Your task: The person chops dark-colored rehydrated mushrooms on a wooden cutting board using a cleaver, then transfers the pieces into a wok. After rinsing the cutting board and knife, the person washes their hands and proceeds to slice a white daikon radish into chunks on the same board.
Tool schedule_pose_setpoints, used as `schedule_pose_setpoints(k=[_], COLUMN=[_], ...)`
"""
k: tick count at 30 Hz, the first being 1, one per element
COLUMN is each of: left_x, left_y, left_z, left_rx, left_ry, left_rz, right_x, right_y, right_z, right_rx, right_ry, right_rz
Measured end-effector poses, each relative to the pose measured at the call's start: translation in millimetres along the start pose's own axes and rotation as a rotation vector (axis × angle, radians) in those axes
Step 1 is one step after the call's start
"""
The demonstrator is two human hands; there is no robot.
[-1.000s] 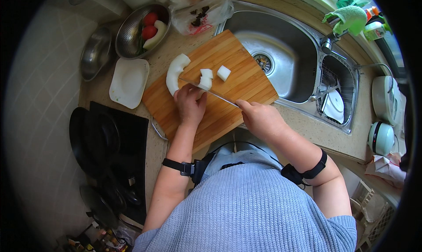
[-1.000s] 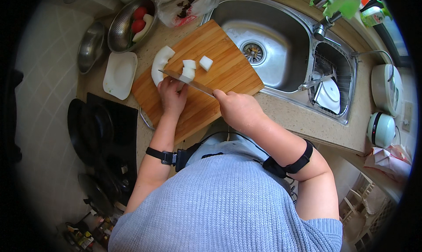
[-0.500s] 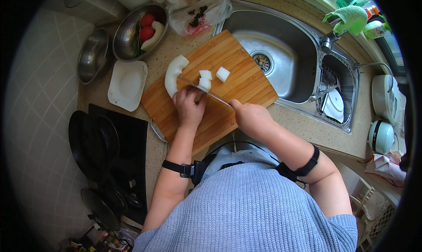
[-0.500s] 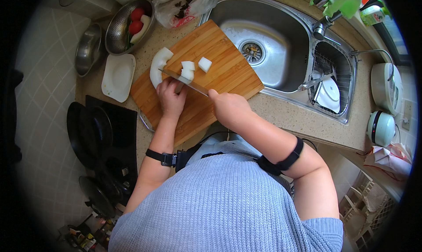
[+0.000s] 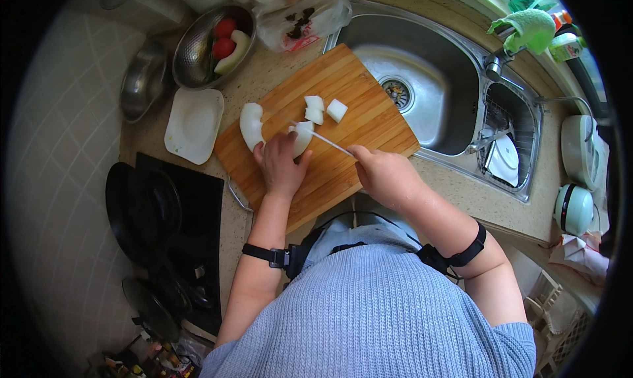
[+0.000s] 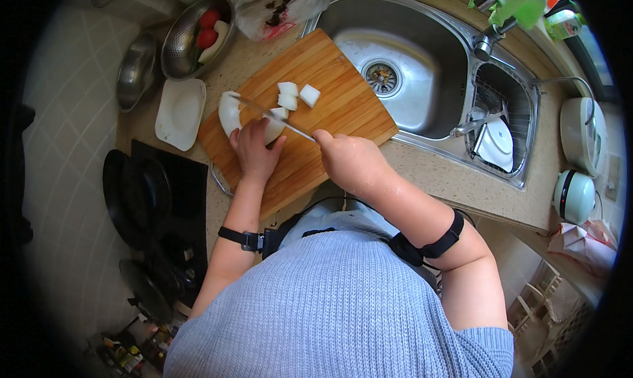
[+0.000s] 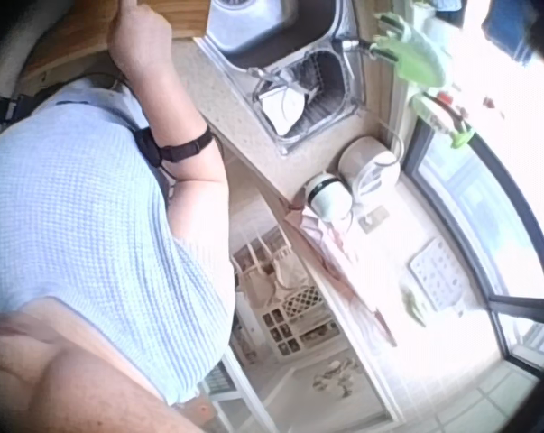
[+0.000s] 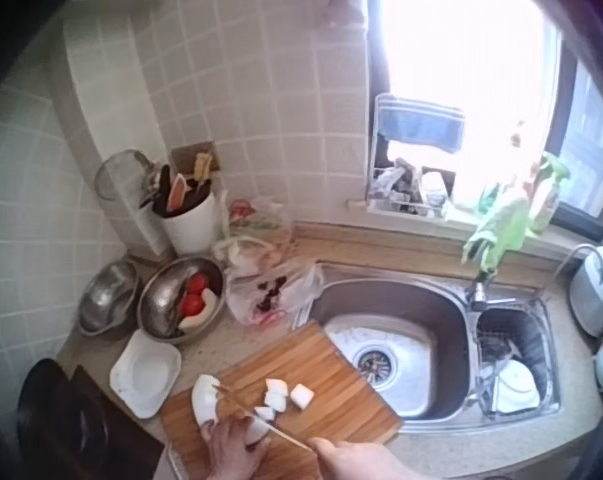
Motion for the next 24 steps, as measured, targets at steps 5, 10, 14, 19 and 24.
schedule_pose_setpoints(k=[5,10,14,19,24], left_x=[-4,-1,0,-2,3], left_y=[-2,-2,0,-4,4], left_z=[4,-1,0,1,1], left_rx=[-0.082,-0.168,-0.163,-0.149,-0.109], left_ry=[-0.009,0.058,0.07,0.052,0.073], left_rz=[0.003,0.005,-0.017,-0.018,-0.067], right_x=[-8,-8,-7,7,34], right_y=[-7,-3,-1,-6,-6], right_z=[-5,-4,-2,17,34], right_rx=[-0.077,-0.068,-0.101,-0.138,-0.118], right_ry=[-0.108,-0.153,-0.18,-0.245,-0.196], right_rz=[-0.014,0.035,0.049,0.095,0.067])
Point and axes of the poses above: each hand's wrist, its own x-axis towards the middle knuckle, its own z-axis out of the palm, y = z × x, the point moved 5 cm from there along x, towards the middle knuckle, and after that the axes turned 7 degrees about y, right-handed, at the moved point
